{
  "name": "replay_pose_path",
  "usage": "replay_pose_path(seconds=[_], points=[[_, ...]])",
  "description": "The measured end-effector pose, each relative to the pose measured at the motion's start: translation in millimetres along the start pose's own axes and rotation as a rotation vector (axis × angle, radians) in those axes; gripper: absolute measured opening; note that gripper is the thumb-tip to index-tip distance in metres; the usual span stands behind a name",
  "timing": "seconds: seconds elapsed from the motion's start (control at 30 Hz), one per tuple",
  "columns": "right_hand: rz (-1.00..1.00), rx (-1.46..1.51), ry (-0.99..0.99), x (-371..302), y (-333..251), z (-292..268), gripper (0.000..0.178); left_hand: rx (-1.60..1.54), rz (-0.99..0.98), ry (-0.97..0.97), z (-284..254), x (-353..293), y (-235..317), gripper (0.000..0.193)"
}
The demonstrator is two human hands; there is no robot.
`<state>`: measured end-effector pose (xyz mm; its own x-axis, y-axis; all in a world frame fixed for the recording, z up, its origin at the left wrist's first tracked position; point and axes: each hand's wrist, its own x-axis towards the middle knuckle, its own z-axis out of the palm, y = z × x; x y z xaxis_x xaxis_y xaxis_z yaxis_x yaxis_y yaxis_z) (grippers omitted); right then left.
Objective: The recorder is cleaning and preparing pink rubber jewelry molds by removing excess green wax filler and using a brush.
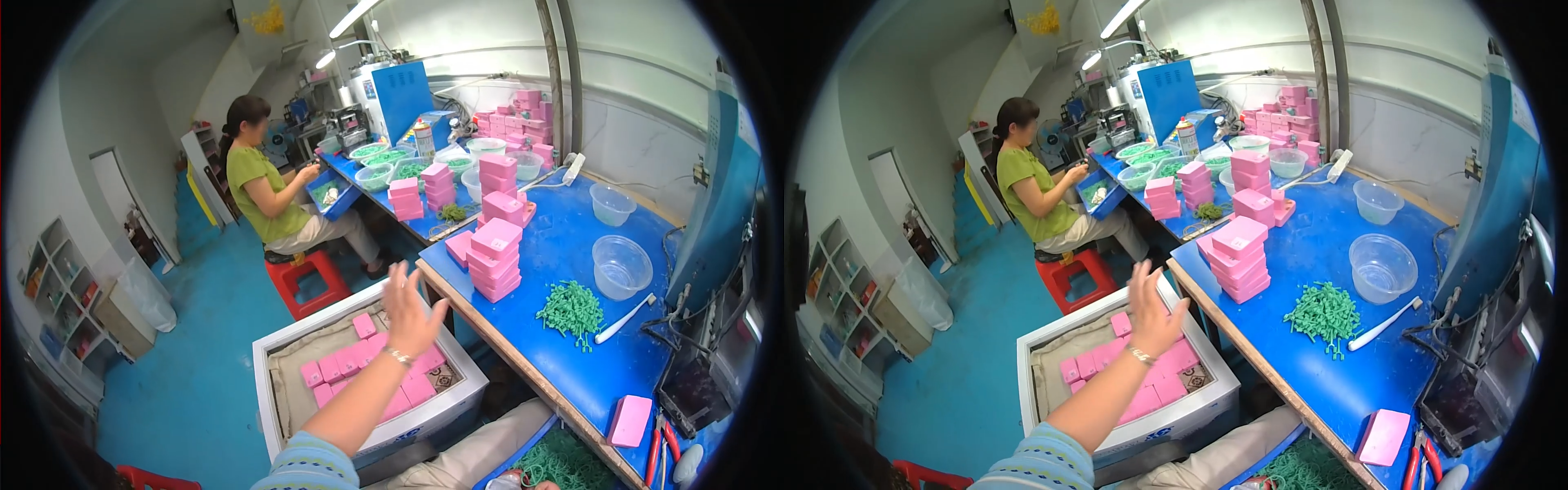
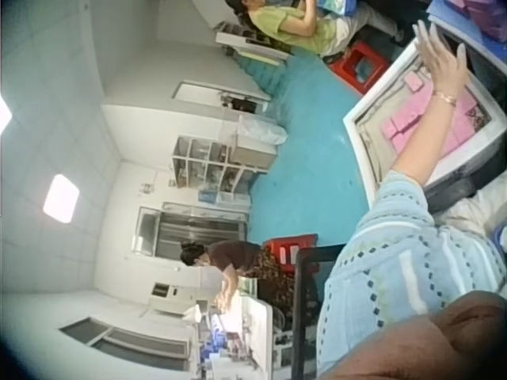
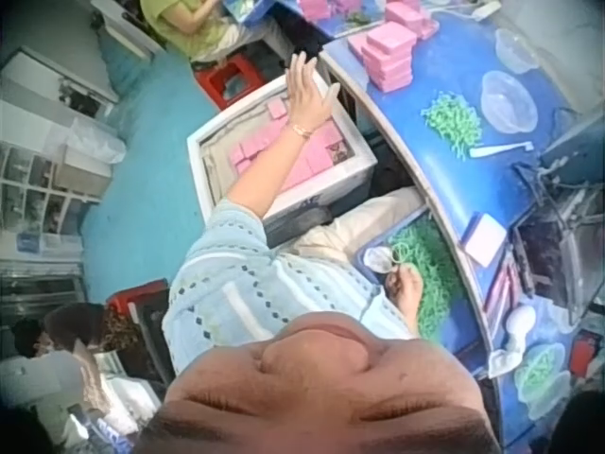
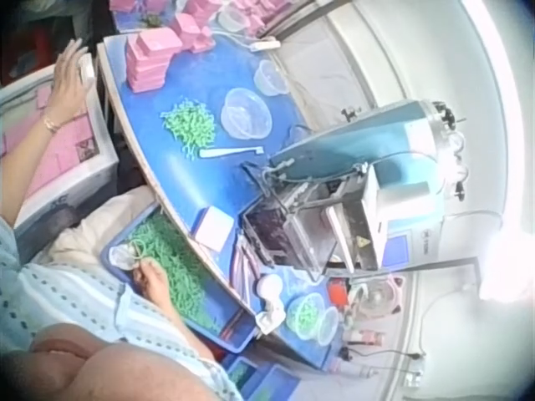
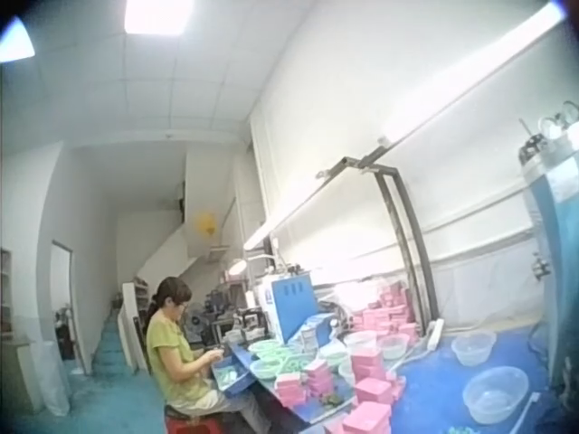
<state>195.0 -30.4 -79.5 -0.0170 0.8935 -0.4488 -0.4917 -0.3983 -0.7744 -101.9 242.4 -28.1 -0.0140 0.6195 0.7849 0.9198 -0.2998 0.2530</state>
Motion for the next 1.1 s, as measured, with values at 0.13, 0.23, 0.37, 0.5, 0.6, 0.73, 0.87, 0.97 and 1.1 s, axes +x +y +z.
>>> replay_pose_path(seconds=[0.13, 0.23, 0.37, 0.5, 0.6, 0.73, 0.87, 0.97, 1.1], points=[[0.005, -0.022, -0.039, -12.0, 0.3, -1.3, 0.023, 0.401, -0.199, -0.261, -20.8, -80.8, -90.0, 0.071], [0.060, -0.046, -0.015, -2.3, -2.0, 7.7, 0.023, 0.407, -0.459, -0.785, -17.6, -119.2, -121.6, 0.072], [0.074, -0.012, 0.018, -3.2, -5.0, 3.6, 0.023, 0.525, -0.489, -0.803, -10.6, -110.3, -106.5, 0.078], [0.010, -0.011, -0.028, -0.9, -4.3, 3.1, 0.021, 0.530, -0.501, -0.796, -6.0, -109.9, -109.2, 0.080], [0.006, -0.004, 0.014, 0.2, 1.2, 6.1, 0.019, 0.540, -0.508, -0.787, -5.5, -110.4, -112.3, 0.080], [-0.050, -0.032, 0.011, 1.9, 2.3, 9.0, 0.017, 0.566, -0.498, -0.788, -10.1, -111.0, -108.9, 0.081], [-0.181, -0.170, -0.039, -2.1, 4.0, 13.3, 0.020, 0.530, -0.527, -0.844, -14.9, -113.0, -113.7, 0.081], [-0.217, -0.242, -0.034, -12.5, -1.7, 22.4, 0.022, 0.392, -0.574, -0.776, -23.4, -121.9, -95.2, 0.080], [-0.380, -0.286, 0.061, -23.8, 2.6, 7.3, 0.018, -0.263, -0.157, -0.384, -47.9, -118.1, 6.3, 0.062]])
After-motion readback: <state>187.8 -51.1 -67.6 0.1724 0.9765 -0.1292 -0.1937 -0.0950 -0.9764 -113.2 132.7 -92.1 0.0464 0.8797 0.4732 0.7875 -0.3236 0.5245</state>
